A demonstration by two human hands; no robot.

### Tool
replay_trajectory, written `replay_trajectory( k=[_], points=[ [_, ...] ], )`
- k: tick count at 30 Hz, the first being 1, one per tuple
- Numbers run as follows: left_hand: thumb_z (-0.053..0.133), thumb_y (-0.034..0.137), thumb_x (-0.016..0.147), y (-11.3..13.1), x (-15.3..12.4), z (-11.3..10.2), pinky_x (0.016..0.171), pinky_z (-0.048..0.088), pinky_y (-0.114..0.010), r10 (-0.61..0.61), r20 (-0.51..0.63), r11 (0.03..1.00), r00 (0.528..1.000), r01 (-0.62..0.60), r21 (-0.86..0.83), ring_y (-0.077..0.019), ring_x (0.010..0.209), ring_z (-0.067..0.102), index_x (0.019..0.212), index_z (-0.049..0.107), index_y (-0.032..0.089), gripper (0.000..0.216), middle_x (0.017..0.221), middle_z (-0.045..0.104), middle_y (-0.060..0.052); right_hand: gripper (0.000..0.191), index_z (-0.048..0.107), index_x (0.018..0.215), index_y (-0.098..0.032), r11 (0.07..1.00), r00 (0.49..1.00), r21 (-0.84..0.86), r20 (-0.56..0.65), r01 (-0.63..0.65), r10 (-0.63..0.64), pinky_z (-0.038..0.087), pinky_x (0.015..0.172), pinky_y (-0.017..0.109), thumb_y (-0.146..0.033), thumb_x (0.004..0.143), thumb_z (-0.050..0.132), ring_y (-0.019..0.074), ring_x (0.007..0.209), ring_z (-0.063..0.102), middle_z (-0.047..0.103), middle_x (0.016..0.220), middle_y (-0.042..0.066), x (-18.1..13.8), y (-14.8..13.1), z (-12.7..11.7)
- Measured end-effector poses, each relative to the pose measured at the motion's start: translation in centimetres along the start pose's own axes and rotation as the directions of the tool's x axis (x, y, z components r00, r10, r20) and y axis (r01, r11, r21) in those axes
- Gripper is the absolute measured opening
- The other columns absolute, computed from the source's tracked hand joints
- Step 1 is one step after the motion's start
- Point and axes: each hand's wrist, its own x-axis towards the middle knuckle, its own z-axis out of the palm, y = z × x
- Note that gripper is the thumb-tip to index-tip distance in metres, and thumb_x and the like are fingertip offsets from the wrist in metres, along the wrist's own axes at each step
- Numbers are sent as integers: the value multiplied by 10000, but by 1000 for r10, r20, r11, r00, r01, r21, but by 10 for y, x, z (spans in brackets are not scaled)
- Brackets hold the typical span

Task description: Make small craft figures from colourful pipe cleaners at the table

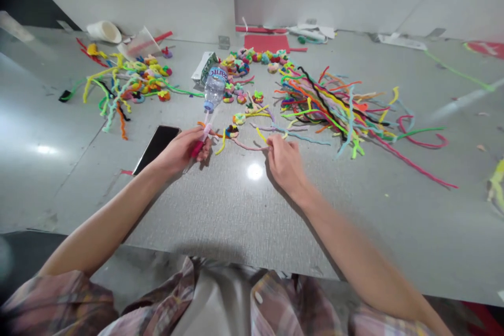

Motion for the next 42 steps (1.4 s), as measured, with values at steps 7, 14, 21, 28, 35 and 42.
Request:
replay_trajectory(
  k=[7,14,21,28,35,42],
  points=[
    [678,468,1108,2,-11,15,441,353,-191,-39,130,997,991,46,-54,-80,561,573,1276,756,133,383,868,711,-55,257,659,1306,-248,995,996,66,-47,77,-74,464,926,441,-233,1194,428,267,1006,737,821,1147,85,-4,-13,-2],
    [707,419,1099,3,-17,21,431,334,-174,-64,139,996,988,72,-58,-86,570,576,1286,742,127,349,847,700,-47,192,627,1253,-267,995,1000,100,-1,11,-11,454,845,424,-258,1192,445,262,905,679,778,1033,59,-5,-19,-7],
    [709,307,1077,8,-15,21,430,333,-167,-40,70,993,997,47,-104,-83,556,557,1245,749,107,265,806,659,-34,204,551,1040,-276,996,998,66,-24,-54,55,391,887,435,-115,1087,435,242,858,628,684,896,17,0,-16,-7],
    [696,323,1081,4,-12,18,444,387,-176,-62,64,986,996,71,-148,-87,550,549,1231,749,111,265,798,670,-38,318,681,1183,-250,991,998,-122,-48,-52,46,365,987,482,-73,1041,458,327,1157,599,793,1241,93,-2,-17,-7],
    [705,309,1081,3,-14,20,490,415,-180,-86,99,989,991,98,-114,-84,598,572,1250,732,125,252,872,680,-41,297,741,1208,-288,997,991,-74,-132,5,-15,379,1084,535,-154,1132,487,324,1169,662,836,1209,53,-1,-20,-10],
    [698,433,1128,3,-34,48,535,333,-215,-78,277,996,958,63,63,-88,652,509,1306,702,197,296,935,655,-27,281,736,1222,-305,956,939,173,-292,238,-181,546,923,471,-131,1124,538,245,893,765,832,986,27,-10,-38,-18]
  ],
)
